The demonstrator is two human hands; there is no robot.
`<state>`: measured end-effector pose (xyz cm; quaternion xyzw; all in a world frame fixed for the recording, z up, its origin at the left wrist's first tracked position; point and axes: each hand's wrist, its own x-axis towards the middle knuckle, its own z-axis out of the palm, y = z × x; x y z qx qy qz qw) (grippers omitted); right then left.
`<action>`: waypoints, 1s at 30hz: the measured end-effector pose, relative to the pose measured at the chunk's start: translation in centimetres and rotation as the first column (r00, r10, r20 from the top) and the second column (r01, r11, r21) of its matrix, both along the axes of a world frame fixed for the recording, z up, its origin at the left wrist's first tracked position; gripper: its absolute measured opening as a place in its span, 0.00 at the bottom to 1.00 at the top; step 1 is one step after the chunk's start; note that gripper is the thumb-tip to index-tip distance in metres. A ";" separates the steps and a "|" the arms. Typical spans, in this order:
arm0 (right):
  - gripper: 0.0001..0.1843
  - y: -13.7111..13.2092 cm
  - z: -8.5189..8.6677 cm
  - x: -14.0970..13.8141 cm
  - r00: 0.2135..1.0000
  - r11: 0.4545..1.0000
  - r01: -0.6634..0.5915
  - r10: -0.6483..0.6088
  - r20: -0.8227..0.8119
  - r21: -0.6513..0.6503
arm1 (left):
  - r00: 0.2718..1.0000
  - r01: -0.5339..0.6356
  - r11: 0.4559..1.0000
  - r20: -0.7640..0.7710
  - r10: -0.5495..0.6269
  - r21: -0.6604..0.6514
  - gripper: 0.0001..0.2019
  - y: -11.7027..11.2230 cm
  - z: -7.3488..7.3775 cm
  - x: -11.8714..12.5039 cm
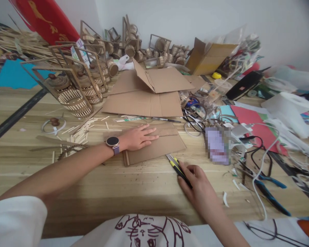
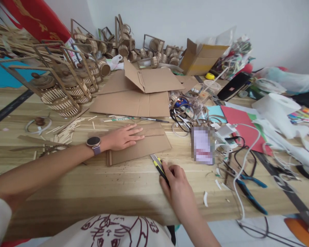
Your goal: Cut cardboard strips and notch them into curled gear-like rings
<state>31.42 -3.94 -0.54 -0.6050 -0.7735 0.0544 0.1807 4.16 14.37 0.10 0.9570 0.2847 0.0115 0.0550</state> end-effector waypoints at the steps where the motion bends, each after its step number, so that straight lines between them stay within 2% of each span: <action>1: 0.24 0.0 0.0 -0.1 1.000 1.000 0.001 -0.001 -0.003 0.002 | 1.000 0.000 1.000 0.005 0.000 0.003 0.23 0.0 0.0 0.0; 7: 0.23 -0.7 0.3 -1.1 0.998 0.999 -0.053 0.053 -0.016 -0.007 | 1.000 0.007 1.000 0.004 -0.007 0.005 0.23 0.0 0.1 0.0; 16: 0.23 -0.2 0.4 -2.6 0.999 0.999 -0.020 0.019 -0.029 -0.042 | 0.999 0.009 1.000 0.035 -0.008 -0.011 0.23 0.1 -0.1 -0.1; 23: 0.24 -0.8 0.4 -2.9 0.996 0.998 -0.051 0.048 -0.069 -0.041 | 1.000 -0.025 1.000 0.006 0.025 -0.012 0.23 0.0 0.1 0.1; 30: 0.25 0.0 0.9 -3.4 0.997 0.997 -0.064 0.062 -0.050 -0.038 | 0.998 -0.057 0.998 0.013 0.056 0.016 0.23 -0.3 0.1 0.1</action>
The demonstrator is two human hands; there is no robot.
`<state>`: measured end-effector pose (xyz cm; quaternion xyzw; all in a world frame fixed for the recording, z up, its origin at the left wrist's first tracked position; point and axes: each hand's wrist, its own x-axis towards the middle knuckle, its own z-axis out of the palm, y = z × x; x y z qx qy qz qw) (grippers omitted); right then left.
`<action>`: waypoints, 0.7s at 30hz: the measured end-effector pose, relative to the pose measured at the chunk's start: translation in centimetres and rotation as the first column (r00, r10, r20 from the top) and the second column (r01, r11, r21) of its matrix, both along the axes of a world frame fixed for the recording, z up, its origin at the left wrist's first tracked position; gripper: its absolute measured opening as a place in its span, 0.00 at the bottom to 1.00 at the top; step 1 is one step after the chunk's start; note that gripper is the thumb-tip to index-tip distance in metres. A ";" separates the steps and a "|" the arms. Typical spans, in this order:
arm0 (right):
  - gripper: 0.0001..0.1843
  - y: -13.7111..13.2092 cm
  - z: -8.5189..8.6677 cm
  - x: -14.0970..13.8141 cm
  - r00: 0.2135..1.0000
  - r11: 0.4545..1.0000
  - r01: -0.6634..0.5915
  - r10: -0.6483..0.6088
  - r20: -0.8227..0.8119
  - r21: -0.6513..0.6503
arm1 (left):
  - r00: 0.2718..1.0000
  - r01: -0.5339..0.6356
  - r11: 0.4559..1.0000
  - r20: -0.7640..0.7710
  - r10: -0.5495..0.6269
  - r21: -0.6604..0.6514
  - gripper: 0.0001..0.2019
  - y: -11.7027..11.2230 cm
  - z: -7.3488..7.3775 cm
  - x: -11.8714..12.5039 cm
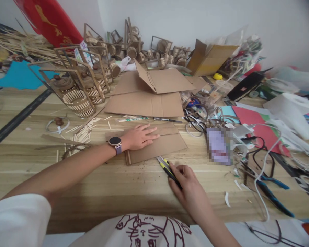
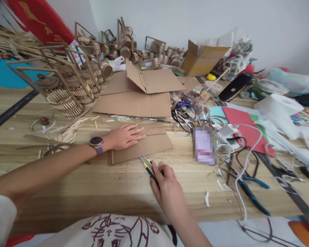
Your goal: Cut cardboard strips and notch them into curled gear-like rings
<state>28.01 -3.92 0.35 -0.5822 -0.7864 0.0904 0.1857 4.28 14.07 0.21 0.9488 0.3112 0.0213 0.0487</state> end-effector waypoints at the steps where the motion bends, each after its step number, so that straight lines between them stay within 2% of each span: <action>1: 0.25 0.2 0.1 0.2 1.000 1.000 -0.001 0.001 0.001 -0.001 | 1.000 -0.013 1.000 0.002 0.013 0.002 0.23 -0.1 0.0 0.1; 7: 0.24 1.7 0.4 2.1 0.999 0.999 -0.028 0.029 0.022 -0.041 | 0.991 -0.132 0.991 0.007 0.132 0.006 0.24 -1.0 0.0 0.9; 11: 0.25 1.7 0.3 2.5 0.998 0.997 -0.061 0.062 0.013 -0.047 | 0.987 -0.158 0.987 0.013 0.158 0.003 0.24 -1.1 0.0 1.0; 15: 0.25 0.8 0.2 2.1 0.993 0.992 -0.118 0.118 0.004 -0.042 | 0.988 -0.153 0.988 0.014 0.153 0.029 0.23 -1.1 -0.1 0.9; 21: 0.26 0.4 0.0 0.4 0.993 0.993 -0.114 0.114 0.025 -0.013 | 0.988 -0.154 0.988 0.020 0.154 0.009 0.24 -1.2 -0.1 0.9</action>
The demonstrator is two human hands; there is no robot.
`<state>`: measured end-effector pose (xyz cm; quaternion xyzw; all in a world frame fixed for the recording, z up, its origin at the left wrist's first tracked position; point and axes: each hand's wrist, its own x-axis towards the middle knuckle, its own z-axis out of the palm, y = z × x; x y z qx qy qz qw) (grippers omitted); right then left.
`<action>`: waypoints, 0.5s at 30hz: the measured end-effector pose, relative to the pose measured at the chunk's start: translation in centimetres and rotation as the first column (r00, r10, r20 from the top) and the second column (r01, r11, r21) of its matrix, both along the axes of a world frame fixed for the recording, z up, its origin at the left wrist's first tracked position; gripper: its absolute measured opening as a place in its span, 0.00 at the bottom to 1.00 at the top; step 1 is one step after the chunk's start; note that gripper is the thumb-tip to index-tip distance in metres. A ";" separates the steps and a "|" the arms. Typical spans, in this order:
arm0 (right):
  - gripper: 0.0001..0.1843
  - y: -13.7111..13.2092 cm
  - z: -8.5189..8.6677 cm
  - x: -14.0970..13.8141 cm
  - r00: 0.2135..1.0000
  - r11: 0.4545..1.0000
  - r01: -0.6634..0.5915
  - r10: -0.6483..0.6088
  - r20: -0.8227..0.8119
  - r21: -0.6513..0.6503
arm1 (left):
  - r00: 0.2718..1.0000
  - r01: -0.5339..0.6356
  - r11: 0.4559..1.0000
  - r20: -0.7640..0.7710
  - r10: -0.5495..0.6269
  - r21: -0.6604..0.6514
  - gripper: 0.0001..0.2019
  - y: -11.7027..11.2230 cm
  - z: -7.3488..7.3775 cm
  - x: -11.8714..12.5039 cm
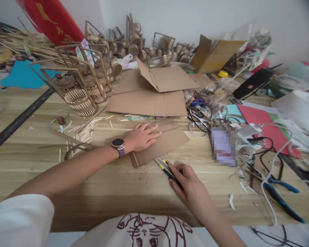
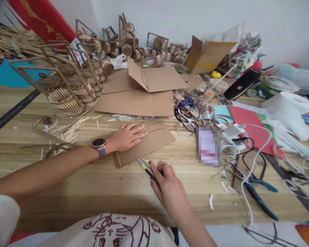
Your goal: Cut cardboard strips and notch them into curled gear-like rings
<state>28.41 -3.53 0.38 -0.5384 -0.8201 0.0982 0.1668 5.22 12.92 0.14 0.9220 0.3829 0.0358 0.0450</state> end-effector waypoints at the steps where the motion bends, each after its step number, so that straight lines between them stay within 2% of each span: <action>1: 0.26 -0.1 0.0 -0.2 1.000 1.000 -0.007 0.007 0.001 0.003 | 1.000 0.000 1.000 0.000 0.000 -0.001 0.24 0.0 0.0 0.0; 15: 0.26 -0.5 0.4 -1.5 0.994 0.996 -0.091 0.090 0.054 0.009 | 1.000 -0.008 1.000 -0.002 0.008 -0.004 0.24 0.1 0.0 0.0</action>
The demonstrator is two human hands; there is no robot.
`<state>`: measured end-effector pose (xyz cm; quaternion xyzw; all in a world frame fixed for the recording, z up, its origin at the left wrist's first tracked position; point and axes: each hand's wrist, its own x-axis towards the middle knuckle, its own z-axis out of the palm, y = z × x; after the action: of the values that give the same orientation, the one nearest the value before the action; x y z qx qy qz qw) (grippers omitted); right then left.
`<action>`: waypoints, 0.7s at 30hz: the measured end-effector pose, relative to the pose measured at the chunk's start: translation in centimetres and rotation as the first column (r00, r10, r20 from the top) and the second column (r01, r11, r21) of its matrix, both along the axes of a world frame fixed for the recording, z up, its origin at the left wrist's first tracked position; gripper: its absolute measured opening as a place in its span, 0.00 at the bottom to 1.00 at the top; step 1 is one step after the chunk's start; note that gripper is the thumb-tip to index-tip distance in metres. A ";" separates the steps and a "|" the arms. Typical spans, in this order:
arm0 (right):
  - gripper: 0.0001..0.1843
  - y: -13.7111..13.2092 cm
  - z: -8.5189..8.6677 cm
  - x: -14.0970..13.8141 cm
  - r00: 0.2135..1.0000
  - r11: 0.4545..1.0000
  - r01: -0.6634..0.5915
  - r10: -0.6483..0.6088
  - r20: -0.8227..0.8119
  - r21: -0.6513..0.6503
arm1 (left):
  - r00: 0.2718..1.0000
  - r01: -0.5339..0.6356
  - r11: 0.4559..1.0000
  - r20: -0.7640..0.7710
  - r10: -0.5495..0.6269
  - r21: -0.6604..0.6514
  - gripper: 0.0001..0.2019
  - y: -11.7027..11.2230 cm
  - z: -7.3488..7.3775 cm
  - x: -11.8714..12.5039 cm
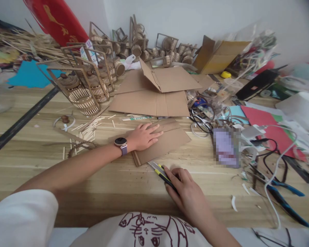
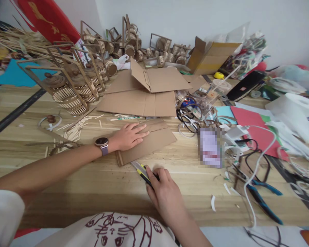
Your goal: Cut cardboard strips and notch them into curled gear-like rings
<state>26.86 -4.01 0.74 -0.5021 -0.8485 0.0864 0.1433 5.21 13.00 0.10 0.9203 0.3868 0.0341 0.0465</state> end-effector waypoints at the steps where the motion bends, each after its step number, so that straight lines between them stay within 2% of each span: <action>1: 0.26 0.1 0.0 -0.1 1.000 1.000 -0.006 0.006 0.003 0.002 | 1.000 -0.001 1.000 0.003 0.001 0.001 0.24 0.0 0.0 0.0; 9: 0.28 0.1 0.1 -0.6 0.995 0.995 -0.095 0.094 -0.034 -0.015 | 1.000 0.001 1.000 0.006 -0.001 0.016 0.24 0.0 -0.1 0.0; 21: 0.26 0.7 0.4 -1.3 0.989 0.988 -0.150 0.149 -0.016 -0.038 | 1.000 0.003 0.999 -0.021 -0.002 0.045 0.24 0.0 0.0 0.0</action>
<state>25.61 -3.32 1.19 -0.4393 -0.8809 0.1165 0.1322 5.24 12.97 0.12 0.9220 0.3851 0.0333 0.0217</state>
